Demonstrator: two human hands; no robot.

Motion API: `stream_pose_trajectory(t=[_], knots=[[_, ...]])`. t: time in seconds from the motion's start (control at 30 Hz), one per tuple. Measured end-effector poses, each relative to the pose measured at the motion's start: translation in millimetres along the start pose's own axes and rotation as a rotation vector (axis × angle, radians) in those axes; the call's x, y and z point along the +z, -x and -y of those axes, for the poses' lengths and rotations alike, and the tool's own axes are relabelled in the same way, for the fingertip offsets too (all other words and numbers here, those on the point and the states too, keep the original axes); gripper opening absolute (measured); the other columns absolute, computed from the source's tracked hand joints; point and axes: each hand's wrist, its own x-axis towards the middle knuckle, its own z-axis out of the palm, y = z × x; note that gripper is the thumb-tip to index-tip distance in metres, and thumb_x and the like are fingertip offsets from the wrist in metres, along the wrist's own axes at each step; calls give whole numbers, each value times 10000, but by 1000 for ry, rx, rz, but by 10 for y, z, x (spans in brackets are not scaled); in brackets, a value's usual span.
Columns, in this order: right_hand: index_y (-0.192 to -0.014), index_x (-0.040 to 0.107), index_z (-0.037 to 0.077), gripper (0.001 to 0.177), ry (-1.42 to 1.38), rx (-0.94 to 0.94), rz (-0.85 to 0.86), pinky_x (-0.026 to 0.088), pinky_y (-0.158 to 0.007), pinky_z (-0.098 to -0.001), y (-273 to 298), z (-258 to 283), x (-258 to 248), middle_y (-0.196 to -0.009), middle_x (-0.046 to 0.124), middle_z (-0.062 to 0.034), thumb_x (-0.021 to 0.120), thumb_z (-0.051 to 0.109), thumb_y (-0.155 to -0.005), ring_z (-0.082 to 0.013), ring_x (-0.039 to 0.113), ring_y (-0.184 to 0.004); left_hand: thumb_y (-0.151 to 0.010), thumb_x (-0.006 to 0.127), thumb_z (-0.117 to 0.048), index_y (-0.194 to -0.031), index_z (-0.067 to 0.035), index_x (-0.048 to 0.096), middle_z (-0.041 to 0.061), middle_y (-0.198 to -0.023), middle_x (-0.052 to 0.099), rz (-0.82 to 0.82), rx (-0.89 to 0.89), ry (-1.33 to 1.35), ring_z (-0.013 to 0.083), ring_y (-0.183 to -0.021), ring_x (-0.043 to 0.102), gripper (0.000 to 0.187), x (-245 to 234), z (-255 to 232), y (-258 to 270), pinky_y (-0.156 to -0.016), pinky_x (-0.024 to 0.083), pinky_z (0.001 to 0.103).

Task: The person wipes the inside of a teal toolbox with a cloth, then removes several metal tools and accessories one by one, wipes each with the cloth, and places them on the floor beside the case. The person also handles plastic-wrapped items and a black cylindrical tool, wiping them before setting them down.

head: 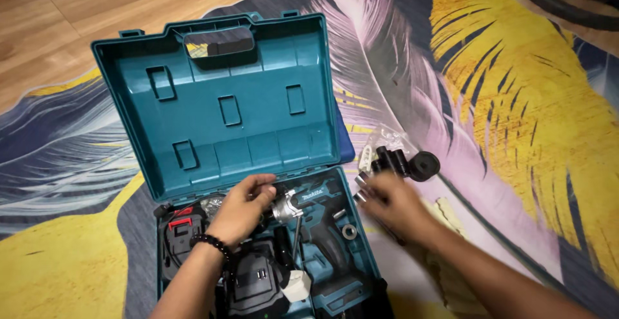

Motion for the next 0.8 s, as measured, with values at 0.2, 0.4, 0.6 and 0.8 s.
stream_pose_trajectory(t=[0.2, 0.4, 0.6, 0.8], knots=[[-1144, 713, 63, 452, -21, -516, 459, 507, -894, -393, 554, 650, -83, -1121, 690, -112, 856, 316, -798, -303, 653, -1052, -939, 645, -182, -1314, -44, 632, 83, -1171, 731, 39, 60, 16, 161, -1106, 671, 399, 13, 51, -84, -971, 517, 290], [-1121, 701, 60, 435, 95, -679, 424, 490, -866, -418, 601, 910, -57, -1103, 680, -104, 840, 326, -806, -332, 621, -1027, -933, 650, -189, -1315, -94, 651, 65, -1185, 701, -15, 30, 29, 177, -1072, 659, 393, -199, -133, -75, -934, 535, 308], [-1035, 719, 66, 297, 33, -497, 251, 531, -853, -412, 359, 957, 139, -1005, 690, -111, 807, 230, -804, -318, 663, -995, -909, 683, -165, -1273, -87, 683, 69, -1161, 754, -251, 175, -155, 170, -1067, 679, 372, -841, -221, 67, -949, 515, 325], [-1039, 724, 45, 245, 170, -464, 60, 504, -930, -461, -332, 1246, 526, -1066, 722, -154, 735, 126, -808, -384, 639, -1074, -856, 727, -121, -1197, -81, 733, 80, -1066, 784, -376, 210, -337, 191, -1025, 734, 343, -1036, 157, 125, -922, 545, 332]])
